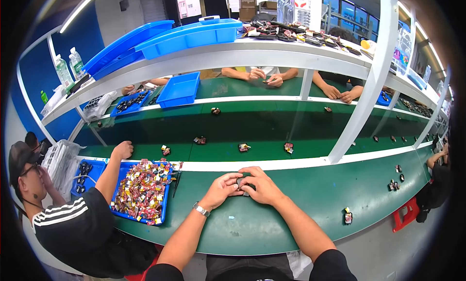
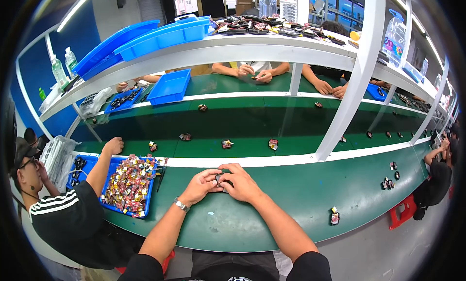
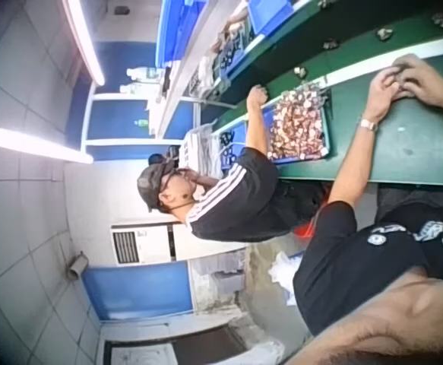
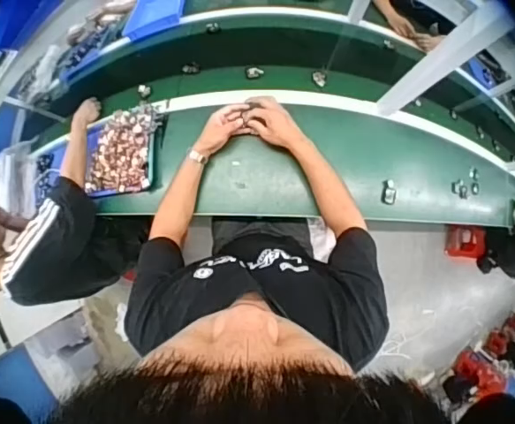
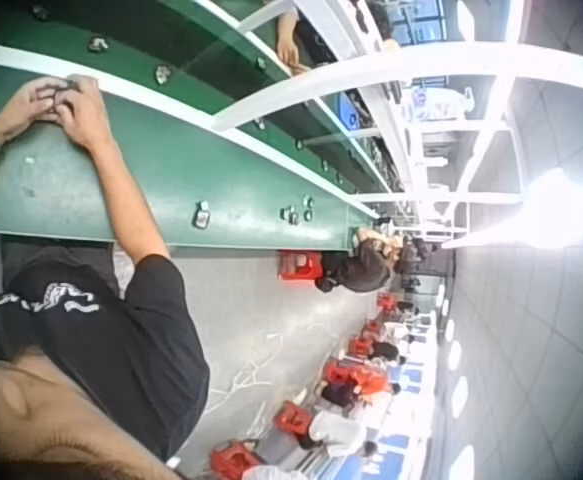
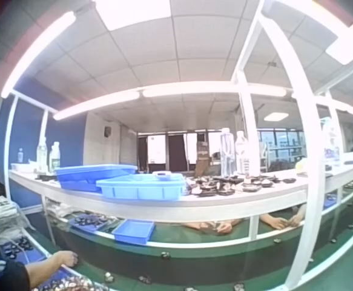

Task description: Assembling small electronic or mechanical components at a factory assembly line.

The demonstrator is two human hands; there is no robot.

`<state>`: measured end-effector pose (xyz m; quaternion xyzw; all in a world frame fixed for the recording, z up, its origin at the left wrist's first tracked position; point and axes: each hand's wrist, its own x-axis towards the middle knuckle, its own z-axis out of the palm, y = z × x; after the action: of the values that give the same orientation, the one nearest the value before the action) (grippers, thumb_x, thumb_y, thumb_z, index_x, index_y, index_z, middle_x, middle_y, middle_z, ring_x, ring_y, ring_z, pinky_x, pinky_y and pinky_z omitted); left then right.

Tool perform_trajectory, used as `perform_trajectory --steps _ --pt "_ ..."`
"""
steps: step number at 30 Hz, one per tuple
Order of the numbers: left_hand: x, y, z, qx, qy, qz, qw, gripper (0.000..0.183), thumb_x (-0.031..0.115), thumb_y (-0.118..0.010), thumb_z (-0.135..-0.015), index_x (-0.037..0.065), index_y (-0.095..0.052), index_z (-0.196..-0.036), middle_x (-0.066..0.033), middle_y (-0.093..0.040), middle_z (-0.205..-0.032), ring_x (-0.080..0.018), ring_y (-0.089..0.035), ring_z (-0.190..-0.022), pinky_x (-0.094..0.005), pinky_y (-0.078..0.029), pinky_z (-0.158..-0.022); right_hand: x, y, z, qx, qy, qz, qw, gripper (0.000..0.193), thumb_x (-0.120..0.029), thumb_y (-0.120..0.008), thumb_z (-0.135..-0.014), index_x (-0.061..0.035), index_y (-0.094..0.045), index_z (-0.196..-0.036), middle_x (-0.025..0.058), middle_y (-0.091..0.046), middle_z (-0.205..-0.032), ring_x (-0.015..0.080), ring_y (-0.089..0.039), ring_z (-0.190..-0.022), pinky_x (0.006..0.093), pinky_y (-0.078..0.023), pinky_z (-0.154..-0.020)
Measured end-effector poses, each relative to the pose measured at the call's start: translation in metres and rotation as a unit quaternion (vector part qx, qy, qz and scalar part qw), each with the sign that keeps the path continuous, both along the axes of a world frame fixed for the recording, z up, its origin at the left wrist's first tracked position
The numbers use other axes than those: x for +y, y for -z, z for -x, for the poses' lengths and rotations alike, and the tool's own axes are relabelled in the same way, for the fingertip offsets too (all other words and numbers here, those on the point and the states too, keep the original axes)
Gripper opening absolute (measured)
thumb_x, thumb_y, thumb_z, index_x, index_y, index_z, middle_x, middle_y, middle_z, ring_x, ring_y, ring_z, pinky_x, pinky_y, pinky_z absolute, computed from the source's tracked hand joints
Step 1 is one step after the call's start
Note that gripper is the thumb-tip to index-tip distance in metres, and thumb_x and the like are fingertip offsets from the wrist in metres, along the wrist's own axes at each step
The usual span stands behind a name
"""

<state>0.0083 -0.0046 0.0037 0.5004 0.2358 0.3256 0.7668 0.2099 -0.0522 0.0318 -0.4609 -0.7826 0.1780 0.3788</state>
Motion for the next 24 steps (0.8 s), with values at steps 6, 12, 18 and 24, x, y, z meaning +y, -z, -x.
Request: perform_trajectory --steps 6,12,18,24 --pt "-0.002 -0.004 -0.002 0.021 -0.007 -0.011 1.0 0.035 0.003 -0.05 -0.098 -0.001 -0.047 -0.132 -0.0116 -0.059 -0.121 -0.0191 -0.063 -0.107 -0.0333 -0.056 -0.093 -0.001 -0.002 -0.003 0.049 -0.043 0.032 0.997 0.008 -0.012 -0.066 -0.084 -0.0051 -0.067 -0.089 0.0094 -0.057 -0.127 0.0298 -0.047 -0.123 0.0384 -0.043 -0.101" --pt "0.0 0.002 -0.002 0.0 -0.011 -0.009 1.0 0.034 0.008 -0.05 -0.1 -0.002 -0.046 -0.132 -0.0127 -0.057 -0.125 -0.0203 -0.061 -0.112 -0.0357 -0.055 -0.095 -0.002 0.006 0.01 0.045 0.02 -0.04 0.998 0.006 -0.009 -0.066 -0.083 -0.0043 -0.067 -0.087 0.01 -0.059 -0.121 0.029 -0.053 -0.116 0.0378 -0.048 -0.094" --pt "0.001 0.005 -0.001 -0.017 -0.01 -0.002 1.0 0.033 0.007 -0.05 -0.1 -0.001 -0.046 -0.131 -0.0133 -0.058 -0.123 -0.0214 -0.061 -0.112 -0.0366 -0.054 -0.095 -0.004 0.009 0.01 0.065 0.047 -0.029 0.996 0.014 -0.01 -0.071 -0.081 -0.0072 -0.071 -0.094 0.0085 -0.062 -0.119 0.0284 -0.054 -0.115 0.0384 -0.047 -0.096" --pt "-0.001 0.004 -0.001 -0.004 -0.026 0.002 1.0 0.03 0.007 -0.053 -0.098 0.0 -0.049 -0.127 -0.0118 -0.061 -0.119 -0.021 -0.063 -0.108 -0.0372 -0.056 -0.092 0.0 0.019 0.01 0.099 0.036 -0.002 0.994 0.017 -0.01 -0.072 -0.079 -0.0105 -0.075 -0.096 0.0064 -0.063 -0.121 0.0269 -0.055 -0.116 0.0387 -0.048 -0.096"
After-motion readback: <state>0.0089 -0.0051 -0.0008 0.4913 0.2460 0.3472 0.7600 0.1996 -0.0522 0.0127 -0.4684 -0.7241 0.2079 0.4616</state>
